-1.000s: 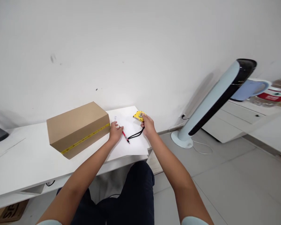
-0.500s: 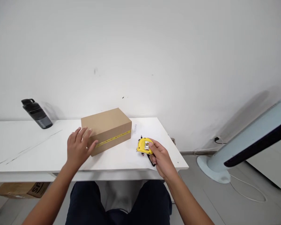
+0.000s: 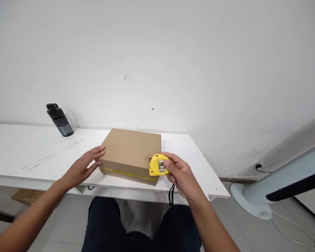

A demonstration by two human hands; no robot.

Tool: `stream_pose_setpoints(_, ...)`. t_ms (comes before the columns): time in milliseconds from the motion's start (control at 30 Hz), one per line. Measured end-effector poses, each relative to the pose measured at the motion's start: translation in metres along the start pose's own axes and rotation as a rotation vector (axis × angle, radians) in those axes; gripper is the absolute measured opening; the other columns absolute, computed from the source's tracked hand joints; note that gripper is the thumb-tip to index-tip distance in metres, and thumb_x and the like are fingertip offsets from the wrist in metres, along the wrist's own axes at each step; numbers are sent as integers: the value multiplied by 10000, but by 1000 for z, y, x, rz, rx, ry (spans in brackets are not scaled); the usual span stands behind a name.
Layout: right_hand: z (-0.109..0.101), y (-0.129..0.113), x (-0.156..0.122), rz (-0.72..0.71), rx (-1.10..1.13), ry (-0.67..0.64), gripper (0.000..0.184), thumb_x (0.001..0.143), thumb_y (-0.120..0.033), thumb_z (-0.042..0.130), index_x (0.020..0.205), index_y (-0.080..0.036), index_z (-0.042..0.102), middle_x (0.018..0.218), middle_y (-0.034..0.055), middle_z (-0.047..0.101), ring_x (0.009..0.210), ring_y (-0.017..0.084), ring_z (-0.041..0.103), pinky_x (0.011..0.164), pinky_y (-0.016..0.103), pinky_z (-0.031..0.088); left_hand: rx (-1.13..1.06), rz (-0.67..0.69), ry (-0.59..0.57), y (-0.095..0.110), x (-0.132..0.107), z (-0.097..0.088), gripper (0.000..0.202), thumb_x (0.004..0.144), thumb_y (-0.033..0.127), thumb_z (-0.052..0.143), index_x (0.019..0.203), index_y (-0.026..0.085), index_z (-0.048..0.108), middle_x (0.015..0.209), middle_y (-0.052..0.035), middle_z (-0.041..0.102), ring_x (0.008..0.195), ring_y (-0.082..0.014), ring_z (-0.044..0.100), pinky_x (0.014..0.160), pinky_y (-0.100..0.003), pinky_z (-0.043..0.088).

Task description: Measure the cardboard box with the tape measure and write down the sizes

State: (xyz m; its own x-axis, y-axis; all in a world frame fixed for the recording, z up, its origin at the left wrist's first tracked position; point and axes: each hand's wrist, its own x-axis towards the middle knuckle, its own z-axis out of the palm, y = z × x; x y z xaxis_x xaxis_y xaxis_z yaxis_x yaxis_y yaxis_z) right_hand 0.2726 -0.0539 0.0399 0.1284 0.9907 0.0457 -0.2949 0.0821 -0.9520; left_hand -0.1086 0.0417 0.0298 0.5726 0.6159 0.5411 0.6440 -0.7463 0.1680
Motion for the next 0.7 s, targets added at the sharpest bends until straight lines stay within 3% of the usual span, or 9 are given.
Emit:
stream_pose_setpoints(133,23,-10,9,-88,-76,45,468,725,-516,834,1101,-248,756,805,21,673,442,50,339,390,225,253,4,2,72,28,11,18,394,1015,327,477,1393,251,552,1465,-74,585,1432,-242,471,1152,-486,465)
stream_pose_setpoints(233,52,-12,10,-102,-120,-8,475,751,-536,806,1138,-271,738,846,16,683,436,51,349,387,223,271,32,45,174,60,18,25,437,966,404,578,1369,234,565,1370,-98,656,1429,-294,470,1130,-511,474)
stream_pose_setpoints(333,77,-8,2,-80,-118,-146,424,803,-539,762,1151,-299,732,932,26,694,445,46,346,394,222,302,63,176,325,92,18,26,438,924,422,655,1321,254,582,1177,-86,750,1159,-254,688,1059,-463,530)
stream_pose_setpoints(433,85,-5,-10,-65,-113,-226,418,848,-556,716,1192,-318,714,938,30,690,456,56,366,407,229,343,83,287,474,110,17,23,333,922,267,654,1250,295,604,1025,-20,787,903,-176,754,1026,-411,546)
stream_pose_setpoints(533,72,-6,-12,-133,-166,-140,441,842,-544,732,1226,-330,699,992,43,692,485,77,421,420,246,384,125,216,481,96,21,17,236,926,191,607,1140,281,651,979,-4,792,881,-161,750,1028,-384,526)
stream_pose_setpoints(600,53,-10,-7,-191,-180,-39,439,814,-526,766,1203,-329,712,988,43,691,495,86,433,415,250,375,160,43,482,71,27,13,152,947,243,570,1047,251,684,954,-27,791,910,-189,745,997,-390,530)
stream_pose_setpoints(700,11,-15,8,-257,-130,88,412,771,-499,814,1136,-320,744,914,29,681,497,84,389,408,241,319,83,-210,415,23,31,10,251,982,374,500,1041,221,690,993,-62,785,952,-220,737,904,-375,560)
